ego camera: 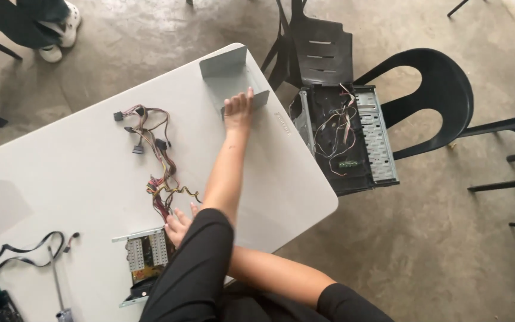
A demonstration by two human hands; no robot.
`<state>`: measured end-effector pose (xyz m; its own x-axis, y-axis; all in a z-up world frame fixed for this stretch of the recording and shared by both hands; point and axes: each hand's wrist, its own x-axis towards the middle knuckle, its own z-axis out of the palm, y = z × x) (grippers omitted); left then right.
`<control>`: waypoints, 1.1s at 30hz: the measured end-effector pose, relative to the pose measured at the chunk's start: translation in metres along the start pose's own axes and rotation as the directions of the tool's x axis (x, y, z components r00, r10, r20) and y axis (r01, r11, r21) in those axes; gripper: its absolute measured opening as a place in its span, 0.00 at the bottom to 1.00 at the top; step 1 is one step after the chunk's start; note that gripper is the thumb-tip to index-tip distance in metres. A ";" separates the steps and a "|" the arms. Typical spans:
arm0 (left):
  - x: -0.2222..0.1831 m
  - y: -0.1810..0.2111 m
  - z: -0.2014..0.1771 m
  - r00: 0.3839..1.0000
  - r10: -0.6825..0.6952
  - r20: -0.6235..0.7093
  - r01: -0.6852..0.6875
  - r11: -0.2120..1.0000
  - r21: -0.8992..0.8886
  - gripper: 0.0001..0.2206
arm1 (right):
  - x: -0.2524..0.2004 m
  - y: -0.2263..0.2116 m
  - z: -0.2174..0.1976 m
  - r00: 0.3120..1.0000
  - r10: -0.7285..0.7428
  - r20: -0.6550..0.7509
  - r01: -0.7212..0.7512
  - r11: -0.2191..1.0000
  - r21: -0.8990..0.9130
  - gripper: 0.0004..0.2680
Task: Reassembling a computer power supply unit by aligning the metal cover and securing it with a screwdriver.
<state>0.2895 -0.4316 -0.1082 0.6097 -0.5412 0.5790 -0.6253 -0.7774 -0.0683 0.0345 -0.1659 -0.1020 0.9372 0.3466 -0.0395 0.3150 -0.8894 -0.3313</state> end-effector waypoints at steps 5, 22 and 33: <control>0.009 -0.061 -0.152 0.968 -0.112 0.226 0.170 0.951 -0.257 0.60 | -0.019 -0.012 -0.049 0.999 0.001 -0.050 -0.003 0.999 -0.032 0.19; -0.312 -0.279 -0.502 0.606 -0.539 0.585 0.193 -0.614 -0.765 0.47 | -0.017 -0.085 -0.144 0.915 0.304 0.264 -0.201 0.914 -0.353 0.19; -0.341 -0.278 -0.514 0.358 -0.211 0.910 -0.061 -0.977 -0.203 0.44 | -0.026 -0.043 -0.089 0.952 0.255 -0.172 -0.249 0.967 0.055 0.16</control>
<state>0.0050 0.1340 0.1308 0.7935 -0.3207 -0.5173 0.4748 0.8579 0.1964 0.0100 -0.1627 -0.0030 0.9978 0.0521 0.0400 0.0631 -0.9299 -0.3623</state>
